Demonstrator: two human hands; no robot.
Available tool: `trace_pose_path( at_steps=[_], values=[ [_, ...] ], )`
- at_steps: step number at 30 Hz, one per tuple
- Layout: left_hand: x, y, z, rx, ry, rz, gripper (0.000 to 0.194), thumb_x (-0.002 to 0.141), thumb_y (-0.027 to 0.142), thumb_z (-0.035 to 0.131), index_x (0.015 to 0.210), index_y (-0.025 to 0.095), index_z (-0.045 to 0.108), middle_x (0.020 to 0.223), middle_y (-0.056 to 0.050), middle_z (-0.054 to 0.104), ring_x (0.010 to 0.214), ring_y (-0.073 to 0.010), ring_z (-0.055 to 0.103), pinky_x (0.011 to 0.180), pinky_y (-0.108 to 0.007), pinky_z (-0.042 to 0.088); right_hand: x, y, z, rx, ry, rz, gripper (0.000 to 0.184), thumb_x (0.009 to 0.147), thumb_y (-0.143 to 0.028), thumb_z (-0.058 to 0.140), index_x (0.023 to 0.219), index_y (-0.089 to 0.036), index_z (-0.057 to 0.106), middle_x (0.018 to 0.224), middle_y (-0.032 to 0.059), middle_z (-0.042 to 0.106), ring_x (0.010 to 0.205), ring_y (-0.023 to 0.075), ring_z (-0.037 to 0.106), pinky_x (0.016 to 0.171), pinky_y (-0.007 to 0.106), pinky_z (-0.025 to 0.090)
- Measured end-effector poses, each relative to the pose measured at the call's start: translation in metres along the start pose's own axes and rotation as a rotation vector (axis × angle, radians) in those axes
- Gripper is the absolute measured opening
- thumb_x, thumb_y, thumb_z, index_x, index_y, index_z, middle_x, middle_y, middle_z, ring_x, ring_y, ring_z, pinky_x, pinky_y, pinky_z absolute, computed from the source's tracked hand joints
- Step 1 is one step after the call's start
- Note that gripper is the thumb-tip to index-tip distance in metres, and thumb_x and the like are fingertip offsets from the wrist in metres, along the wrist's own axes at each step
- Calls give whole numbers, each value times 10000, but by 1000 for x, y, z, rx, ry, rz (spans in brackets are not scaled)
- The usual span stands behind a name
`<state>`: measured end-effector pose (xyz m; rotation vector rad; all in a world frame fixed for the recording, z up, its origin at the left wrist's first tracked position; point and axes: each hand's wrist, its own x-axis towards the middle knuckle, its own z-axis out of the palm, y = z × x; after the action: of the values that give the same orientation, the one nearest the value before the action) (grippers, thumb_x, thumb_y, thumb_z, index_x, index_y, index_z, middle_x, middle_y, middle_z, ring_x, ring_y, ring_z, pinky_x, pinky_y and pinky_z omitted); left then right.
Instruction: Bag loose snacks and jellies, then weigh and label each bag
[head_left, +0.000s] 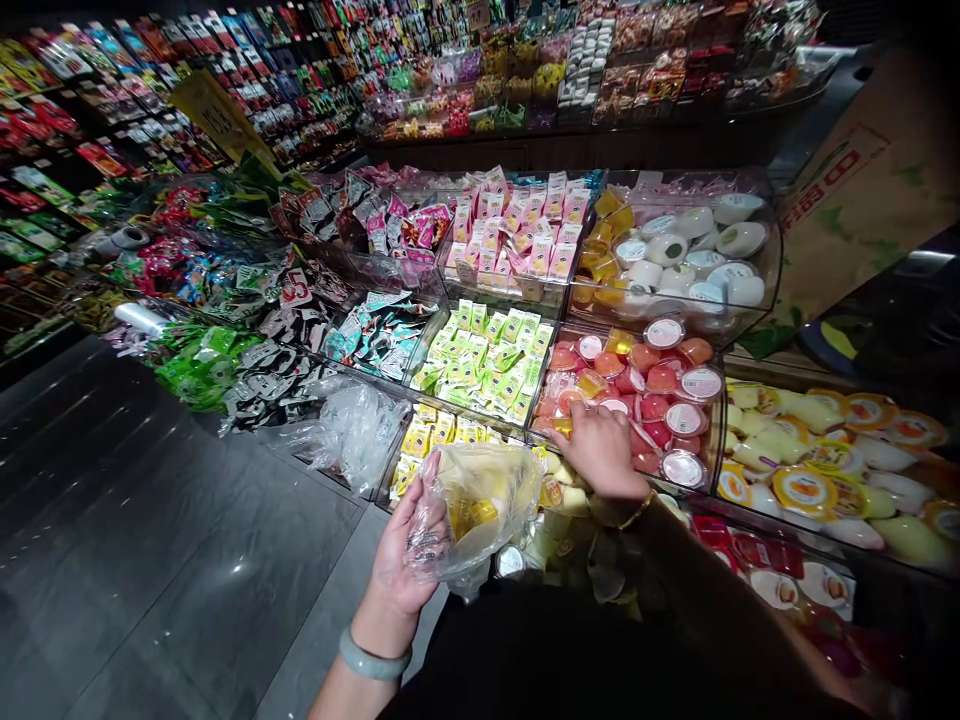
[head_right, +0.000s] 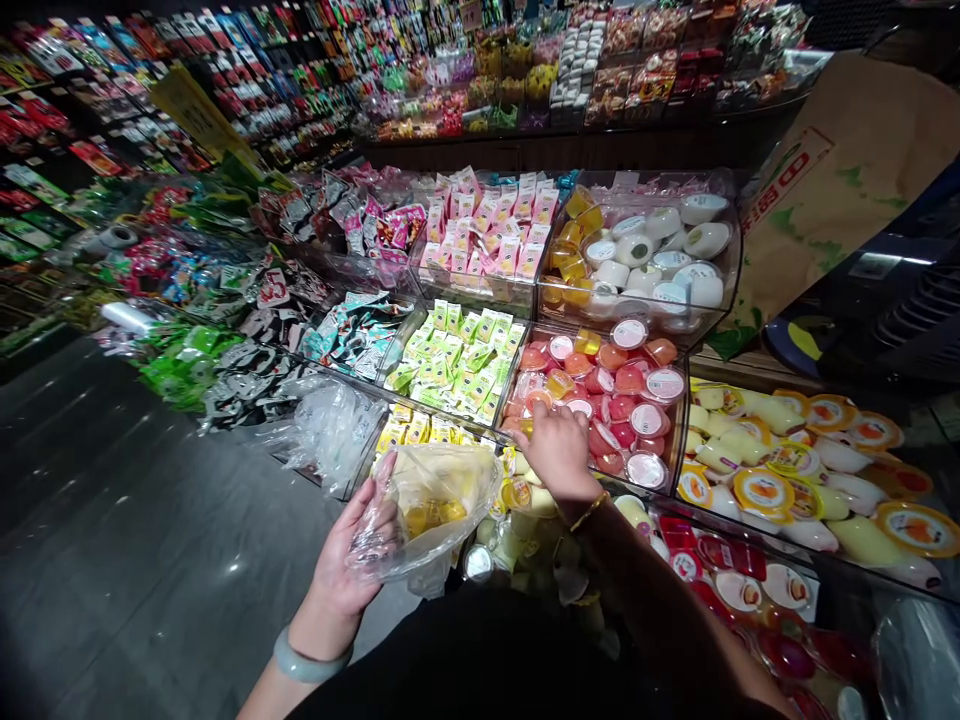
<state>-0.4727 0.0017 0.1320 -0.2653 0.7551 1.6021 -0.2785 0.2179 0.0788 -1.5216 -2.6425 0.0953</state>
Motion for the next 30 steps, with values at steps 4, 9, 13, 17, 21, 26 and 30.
trace_pose_path(
  at_steps=[4,9,13,17,21,26,30],
  values=[
    [-1,1,-1,6,-15,7,414,1077,301,301,1397,312,565,487,104,306,308,-67,405,311,-129,254,2,2,14,57,58,78,400,912,-503,590,1083,-141,598,926,174,716,964,337,621,873,437,373],
    [-5,4,-5,4,-4,5,429,1078,307,286,1389,334,580,477,100,312,296,-67,388,306,-124,263,-7,17,11,319,203,126,367,852,-502,616,1037,-189,567,953,134,708,953,316,628,876,423,411],
    [-6,4,-8,-3,1,-4,423,1077,330,294,1380,341,588,486,101,297,291,-59,337,303,-116,270,-25,-1,-4,768,83,129,421,790,-567,660,1021,-243,521,812,26,665,662,203,588,621,308,424],
    [-6,3,-11,0,-1,9,427,1073,317,292,1385,353,582,502,101,275,298,-66,314,303,-128,276,-50,-52,-7,1027,-197,-47,338,792,-490,698,977,-263,527,746,-27,641,573,145,536,552,261,401],
    [-7,3,-14,30,4,23,441,1073,321,278,1384,351,589,499,100,244,308,-72,329,316,-132,277,-66,-98,8,918,-240,-299,355,788,-397,764,1042,-231,581,892,35,705,733,192,632,697,304,485],
    [-9,6,-17,76,-16,22,443,1075,330,273,1388,366,584,499,98,245,315,-74,332,327,-136,275,-73,-112,19,882,-245,-516,411,894,-378,697,1250,-209,582,1150,104,724,1029,245,684,916,354,512],
    [-11,7,-19,93,-15,41,435,1075,327,283,1405,355,566,514,95,271,329,-80,347,332,-148,286,-77,-98,17,674,-212,-574,403,872,-429,709,1192,-189,663,1126,134,746,1070,311,672,1096,508,404]
  ],
)
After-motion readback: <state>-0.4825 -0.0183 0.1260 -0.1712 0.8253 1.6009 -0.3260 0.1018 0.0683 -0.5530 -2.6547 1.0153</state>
